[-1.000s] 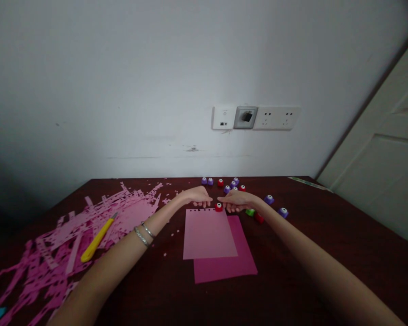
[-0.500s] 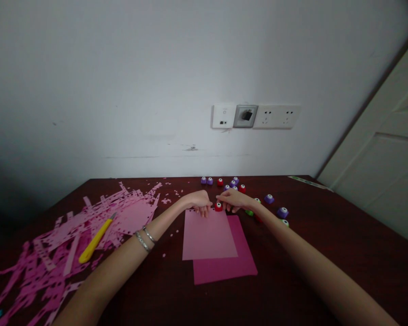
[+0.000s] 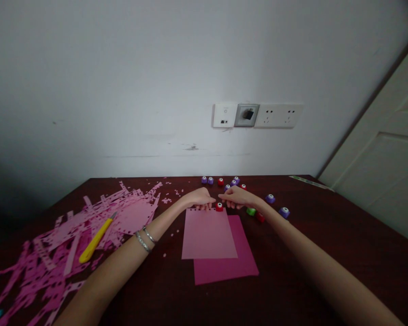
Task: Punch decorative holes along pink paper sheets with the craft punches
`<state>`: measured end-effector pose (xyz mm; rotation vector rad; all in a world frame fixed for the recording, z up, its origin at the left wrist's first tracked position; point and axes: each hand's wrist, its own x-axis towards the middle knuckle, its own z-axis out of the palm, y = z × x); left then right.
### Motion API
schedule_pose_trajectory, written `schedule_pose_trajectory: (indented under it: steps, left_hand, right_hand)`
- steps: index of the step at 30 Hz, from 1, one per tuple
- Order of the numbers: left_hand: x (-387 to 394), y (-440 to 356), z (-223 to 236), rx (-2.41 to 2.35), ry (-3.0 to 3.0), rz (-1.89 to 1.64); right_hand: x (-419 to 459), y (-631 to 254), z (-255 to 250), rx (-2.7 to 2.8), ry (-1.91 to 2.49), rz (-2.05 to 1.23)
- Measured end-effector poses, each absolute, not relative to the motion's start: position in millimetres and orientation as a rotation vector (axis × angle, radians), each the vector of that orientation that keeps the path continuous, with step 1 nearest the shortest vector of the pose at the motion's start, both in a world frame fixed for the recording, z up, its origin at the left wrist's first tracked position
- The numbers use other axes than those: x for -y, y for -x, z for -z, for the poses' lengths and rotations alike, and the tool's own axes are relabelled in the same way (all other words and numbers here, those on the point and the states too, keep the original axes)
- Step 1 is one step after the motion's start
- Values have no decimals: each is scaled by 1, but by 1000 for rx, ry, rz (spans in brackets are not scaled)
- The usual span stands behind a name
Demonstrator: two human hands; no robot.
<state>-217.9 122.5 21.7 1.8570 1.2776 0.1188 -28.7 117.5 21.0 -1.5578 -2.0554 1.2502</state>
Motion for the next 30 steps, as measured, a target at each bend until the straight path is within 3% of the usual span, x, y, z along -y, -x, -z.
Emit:
schedule_pose_trajectory:
  steps: [12,30]
  left_hand:
    - [-139,212,-26,-1110,-1708,-26]
    - [-127,195,-36,-1213,-1741,198]
  right_hand:
    - [-119,15,-20,2037,1512,-1753]
    - [-135,40,-32,2135,1767,-1775]
